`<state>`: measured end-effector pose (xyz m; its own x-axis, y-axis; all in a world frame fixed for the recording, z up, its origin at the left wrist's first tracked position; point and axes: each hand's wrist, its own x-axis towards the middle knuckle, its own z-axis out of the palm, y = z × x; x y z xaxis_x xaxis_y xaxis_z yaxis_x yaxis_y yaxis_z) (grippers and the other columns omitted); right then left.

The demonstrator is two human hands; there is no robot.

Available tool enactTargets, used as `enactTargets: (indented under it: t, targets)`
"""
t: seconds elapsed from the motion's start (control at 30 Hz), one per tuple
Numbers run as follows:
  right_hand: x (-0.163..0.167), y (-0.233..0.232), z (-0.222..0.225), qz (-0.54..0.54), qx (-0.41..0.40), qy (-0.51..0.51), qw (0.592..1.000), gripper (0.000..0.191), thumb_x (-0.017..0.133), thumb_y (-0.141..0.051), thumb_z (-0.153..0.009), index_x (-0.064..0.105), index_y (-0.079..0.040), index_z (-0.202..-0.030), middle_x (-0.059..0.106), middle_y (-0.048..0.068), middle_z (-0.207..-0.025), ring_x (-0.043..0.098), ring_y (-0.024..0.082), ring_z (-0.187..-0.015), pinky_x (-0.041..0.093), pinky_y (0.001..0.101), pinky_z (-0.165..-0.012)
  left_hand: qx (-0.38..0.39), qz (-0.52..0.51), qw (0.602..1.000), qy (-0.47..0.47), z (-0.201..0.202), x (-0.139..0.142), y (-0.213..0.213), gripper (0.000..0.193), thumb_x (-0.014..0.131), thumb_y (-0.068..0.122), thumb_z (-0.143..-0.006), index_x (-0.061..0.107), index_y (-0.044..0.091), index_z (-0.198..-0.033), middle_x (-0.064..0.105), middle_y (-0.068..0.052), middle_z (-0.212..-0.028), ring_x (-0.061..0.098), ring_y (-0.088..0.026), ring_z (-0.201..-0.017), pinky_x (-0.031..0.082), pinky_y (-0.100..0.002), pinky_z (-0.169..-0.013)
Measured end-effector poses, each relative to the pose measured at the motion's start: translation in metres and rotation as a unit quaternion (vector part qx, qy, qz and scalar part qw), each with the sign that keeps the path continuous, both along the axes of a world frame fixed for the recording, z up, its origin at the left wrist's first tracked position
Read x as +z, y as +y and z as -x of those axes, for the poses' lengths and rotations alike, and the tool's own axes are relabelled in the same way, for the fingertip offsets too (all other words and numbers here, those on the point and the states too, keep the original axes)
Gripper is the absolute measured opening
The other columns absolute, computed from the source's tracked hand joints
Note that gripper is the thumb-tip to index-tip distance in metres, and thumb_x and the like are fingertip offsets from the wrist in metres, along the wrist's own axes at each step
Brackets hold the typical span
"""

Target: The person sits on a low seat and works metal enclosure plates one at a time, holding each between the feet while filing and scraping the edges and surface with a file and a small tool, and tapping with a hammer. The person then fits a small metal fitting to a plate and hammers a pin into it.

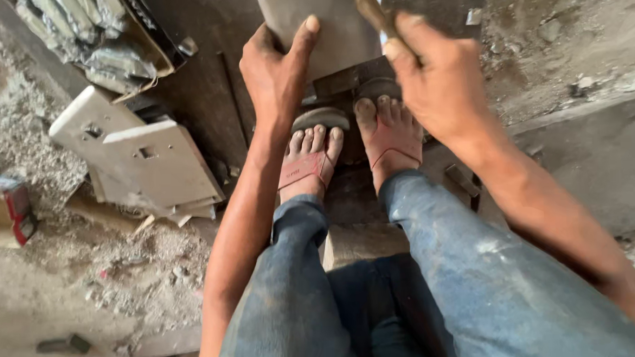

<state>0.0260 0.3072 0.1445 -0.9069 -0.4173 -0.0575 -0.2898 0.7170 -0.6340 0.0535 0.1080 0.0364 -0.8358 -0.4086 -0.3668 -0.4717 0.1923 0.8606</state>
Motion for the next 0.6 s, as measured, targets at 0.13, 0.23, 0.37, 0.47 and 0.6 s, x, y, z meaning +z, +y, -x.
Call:
enactTargets:
  t: [0.13,0.23,0.37,0.47,0.6]
  targets:
    - [0.0,0.001,-0.006,0.089,-0.015,-0.005,0.996,0.024,0.064,-0.011,-0.108,0.062,0.001,-0.129,0.068,0.023,-0.088,0.072,0.034,-0.078,0.055,0.0416,-0.069,-0.002,-0.002,1.0,-0.016,-0.001,0.002,0.0,0.054,0.077,0.05,-0.085,0.074,-0.002,-0.101,0.081,-0.014,-0.084,0.081,-0.02,-0.08,0.061,-0.036,-0.075]
    - [-0.009,0.001,-0.005,0.03,0.03,-0.012,0.999,0.022,0.068,-0.011,-0.112,0.063,0.001,-0.131,0.072,0.021,-0.1,0.076,0.034,-0.091,0.057,0.0382,-0.072,-0.009,-0.019,1.0,-0.006,-0.003,0.004,0.002,0.053,0.075,0.05,-0.087,0.075,-0.001,-0.102,0.081,-0.013,-0.086,0.081,-0.02,-0.081,0.062,-0.036,-0.075]
    - [-0.01,0.008,-0.01,0.012,0.016,-0.002,1.0,0.022,0.069,-0.011,-0.114,0.064,0.001,-0.132,0.068,0.023,-0.094,0.073,0.037,-0.086,0.055,0.0411,-0.07,-0.01,-0.01,1.0,-0.001,-0.002,0.004,0.004,0.052,0.075,0.048,-0.088,0.075,-0.002,-0.101,0.082,-0.013,-0.087,0.082,-0.02,-0.082,0.061,-0.036,-0.076]
    - [-0.013,0.01,-0.011,0.025,0.032,0.018,0.999,0.025,0.066,-0.009,-0.11,0.062,0.001,-0.133,0.07,0.022,-0.097,0.074,0.034,-0.087,0.056,0.0408,-0.07,-0.017,-0.004,0.999,-0.035,-0.001,0.002,0.004,0.051,0.076,0.048,-0.086,0.075,-0.001,-0.099,0.081,-0.013,-0.083,0.081,-0.021,-0.079,0.061,-0.036,-0.074]
    - [-0.014,0.018,-0.014,-0.004,0.004,-0.031,0.999,0.024,0.067,-0.009,-0.114,0.063,-0.001,-0.137,0.069,0.021,-0.09,0.075,0.033,-0.083,0.055,0.0396,-0.068,-0.022,-0.015,0.999,-0.039,-0.009,0.004,0.006,0.051,0.077,0.049,-0.084,0.075,0.0,-0.1,0.081,-0.014,-0.085,0.082,-0.023,-0.082,0.061,-0.037,-0.075]
